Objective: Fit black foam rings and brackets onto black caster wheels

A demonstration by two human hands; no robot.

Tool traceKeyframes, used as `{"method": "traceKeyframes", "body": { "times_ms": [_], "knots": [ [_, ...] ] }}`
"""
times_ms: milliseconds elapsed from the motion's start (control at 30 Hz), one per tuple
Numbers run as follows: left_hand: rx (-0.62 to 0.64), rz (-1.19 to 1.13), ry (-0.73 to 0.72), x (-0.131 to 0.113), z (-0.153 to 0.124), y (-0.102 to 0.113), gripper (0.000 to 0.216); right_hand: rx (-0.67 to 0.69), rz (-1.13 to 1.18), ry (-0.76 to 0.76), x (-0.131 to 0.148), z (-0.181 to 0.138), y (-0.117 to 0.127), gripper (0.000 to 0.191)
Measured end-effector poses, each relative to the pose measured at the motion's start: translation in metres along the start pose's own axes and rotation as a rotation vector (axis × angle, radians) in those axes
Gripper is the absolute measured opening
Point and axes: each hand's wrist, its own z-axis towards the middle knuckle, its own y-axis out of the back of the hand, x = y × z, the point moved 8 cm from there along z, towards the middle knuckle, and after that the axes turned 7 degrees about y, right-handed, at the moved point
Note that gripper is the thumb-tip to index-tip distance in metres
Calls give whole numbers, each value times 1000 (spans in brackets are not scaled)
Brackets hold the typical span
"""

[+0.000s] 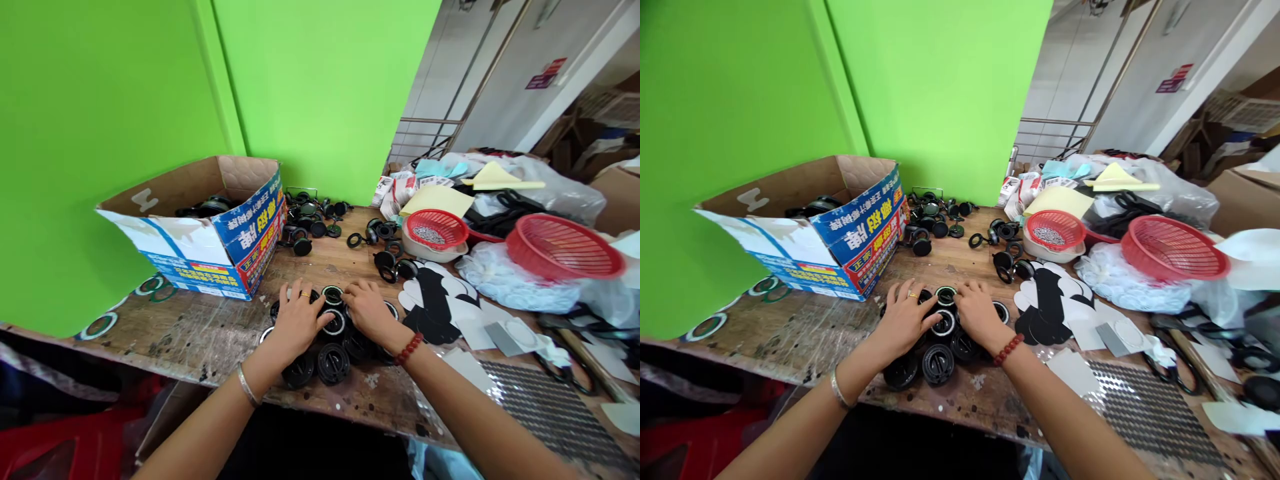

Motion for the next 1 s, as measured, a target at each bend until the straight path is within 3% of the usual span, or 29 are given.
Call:
{"method": "traceKeyframes", "body": {
  "times_ms": [167, 267, 467, 600, 767, 900, 1000],
  "knots": [
    [-41, 38, -42, -9, 5, 6, 30, -7, -23, -44, 6, -4, 6, 16],
    [-66, 13, -43, -8, 4, 5, 30, -66, -35, -140, -14, -30, 23, 15],
    [-146, -114, -24, 6, -21, 4, 44, -128, -173, -533, -103, -150, 69, 20],
    [-227, -199, -79, 0, -39, 11, 45, -48, -267, -772, -141, -215, 63, 15],
    [-239, -255, -131, -21, -43, 16, 40, 67, -321, -875, -149, -229, 39, 17],
    [-273, -275, -152, -23, -45, 20, 37, 87, -345, -877, -145, -229, 46, 23],
    [-303, -281, -182, -16, -49, 20, 37, 76, -360, -836, -124, -237, 52, 26]
  ]
}}
